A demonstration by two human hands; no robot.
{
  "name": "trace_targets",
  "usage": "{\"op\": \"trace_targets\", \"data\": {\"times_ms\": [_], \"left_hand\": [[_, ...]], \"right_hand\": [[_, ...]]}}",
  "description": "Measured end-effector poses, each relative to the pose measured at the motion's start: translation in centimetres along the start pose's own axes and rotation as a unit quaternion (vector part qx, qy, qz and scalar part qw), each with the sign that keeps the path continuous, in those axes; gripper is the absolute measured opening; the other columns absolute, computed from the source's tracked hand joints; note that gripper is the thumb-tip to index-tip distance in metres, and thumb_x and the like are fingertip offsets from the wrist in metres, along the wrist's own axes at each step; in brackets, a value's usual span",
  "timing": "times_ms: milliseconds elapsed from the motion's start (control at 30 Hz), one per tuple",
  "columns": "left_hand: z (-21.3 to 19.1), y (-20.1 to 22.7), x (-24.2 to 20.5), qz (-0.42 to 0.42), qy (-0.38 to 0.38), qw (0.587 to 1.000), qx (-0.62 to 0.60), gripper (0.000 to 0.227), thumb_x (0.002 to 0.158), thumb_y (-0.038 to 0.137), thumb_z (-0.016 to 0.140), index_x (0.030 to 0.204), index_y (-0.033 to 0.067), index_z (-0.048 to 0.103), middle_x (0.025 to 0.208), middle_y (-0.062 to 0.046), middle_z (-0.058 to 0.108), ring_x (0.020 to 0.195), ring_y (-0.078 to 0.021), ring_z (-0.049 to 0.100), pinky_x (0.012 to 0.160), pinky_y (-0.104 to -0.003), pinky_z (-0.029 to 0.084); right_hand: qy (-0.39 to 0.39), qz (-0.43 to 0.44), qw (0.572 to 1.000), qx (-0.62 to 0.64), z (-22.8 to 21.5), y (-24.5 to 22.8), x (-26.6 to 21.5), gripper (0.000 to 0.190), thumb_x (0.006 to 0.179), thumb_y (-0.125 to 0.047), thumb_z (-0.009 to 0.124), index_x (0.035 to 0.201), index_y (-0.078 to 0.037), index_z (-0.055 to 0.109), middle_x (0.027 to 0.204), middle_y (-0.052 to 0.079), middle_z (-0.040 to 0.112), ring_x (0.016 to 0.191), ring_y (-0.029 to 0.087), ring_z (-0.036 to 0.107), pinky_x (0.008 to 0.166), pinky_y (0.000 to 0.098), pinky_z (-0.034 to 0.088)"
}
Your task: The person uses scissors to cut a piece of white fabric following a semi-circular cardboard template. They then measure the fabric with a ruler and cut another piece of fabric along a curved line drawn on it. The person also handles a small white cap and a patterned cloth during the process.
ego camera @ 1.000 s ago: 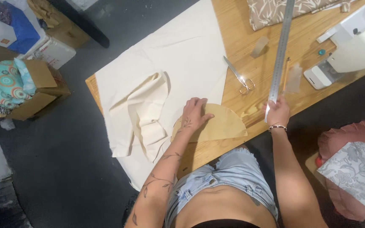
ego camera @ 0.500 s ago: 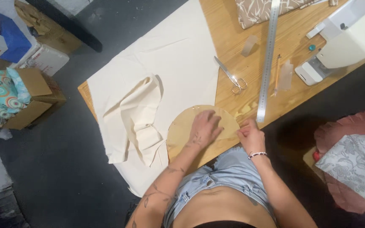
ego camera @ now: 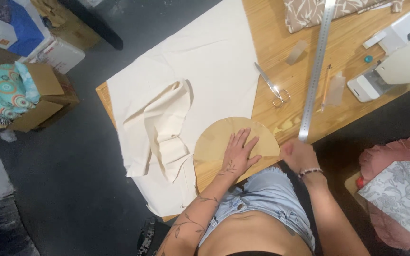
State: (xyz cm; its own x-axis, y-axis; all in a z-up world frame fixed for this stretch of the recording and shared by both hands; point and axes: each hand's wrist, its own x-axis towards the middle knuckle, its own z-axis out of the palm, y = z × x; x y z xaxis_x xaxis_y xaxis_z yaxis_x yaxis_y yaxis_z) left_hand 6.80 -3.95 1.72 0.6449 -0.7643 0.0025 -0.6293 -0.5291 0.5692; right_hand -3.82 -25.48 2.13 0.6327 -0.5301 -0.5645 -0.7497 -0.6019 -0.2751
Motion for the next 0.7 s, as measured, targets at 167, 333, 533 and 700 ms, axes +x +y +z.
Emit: {"op": "trace_targets", "data": {"times_ms": [167,333,533,700], "left_hand": [[1.1,-0.7,0.0,0.002,-0.006,1.000,0.001,0.068,0.084,0.053,0.070,0.142,0.0236,0.054,0.159,-0.010,0.038,0.151,-0.0310,0.030,0.125,-0.054,0.021],[1.3,-0.9,-0.1,-0.002,-0.003,1.000,0.001,0.069,0.083,0.052,0.071,0.144,0.0257,0.052,0.160,-0.008,0.037,0.152,-0.0299,0.029,0.126,-0.053,0.021],[1.2,-0.9,0.0,-0.002,0.002,1.000,-0.003,0.070,0.082,0.052,0.072,0.144,0.0253,0.052,0.160,-0.009,0.038,0.152,-0.0310,0.030,0.126,-0.054,0.021],[0.8,-1.0,-0.1,0.003,-0.027,1.000,-0.004,0.070,0.085,0.052,0.070,0.146,0.0252,0.049,0.161,-0.010,0.036,0.153,-0.0320,0.028,0.126,-0.055,0.023]], "right_hand": [[0.073,-0.148,0.983,0.081,-0.9,-5.8,3.9,0.022,0.090,-0.036,0.068,0.099,-0.017,0.070,0.096,0.012,0.074,0.102,0.035,0.069,0.090,0.0476,0.056],[0.059,-0.186,0.979,0.057,1.7,-6.7,8.0,0.016,0.091,-0.022,0.067,0.105,-0.018,0.071,0.098,0.007,0.072,0.103,0.029,0.069,0.087,0.0433,0.057],[0.062,-0.211,0.976,0.005,-0.6,-7.8,5.9,0.020,0.093,-0.016,0.066,0.112,-0.021,0.067,0.101,0.006,0.073,0.110,0.027,0.068,0.093,0.0432,0.056],[-0.002,-0.179,0.984,0.011,-0.7,-7.7,6.4,0.033,0.095,-0.019,0.063,0.126,-0.022,0.055,0.106,0.006,0.075,0.112,0.029,0.067,0.097,0.0461,0.054]]}}
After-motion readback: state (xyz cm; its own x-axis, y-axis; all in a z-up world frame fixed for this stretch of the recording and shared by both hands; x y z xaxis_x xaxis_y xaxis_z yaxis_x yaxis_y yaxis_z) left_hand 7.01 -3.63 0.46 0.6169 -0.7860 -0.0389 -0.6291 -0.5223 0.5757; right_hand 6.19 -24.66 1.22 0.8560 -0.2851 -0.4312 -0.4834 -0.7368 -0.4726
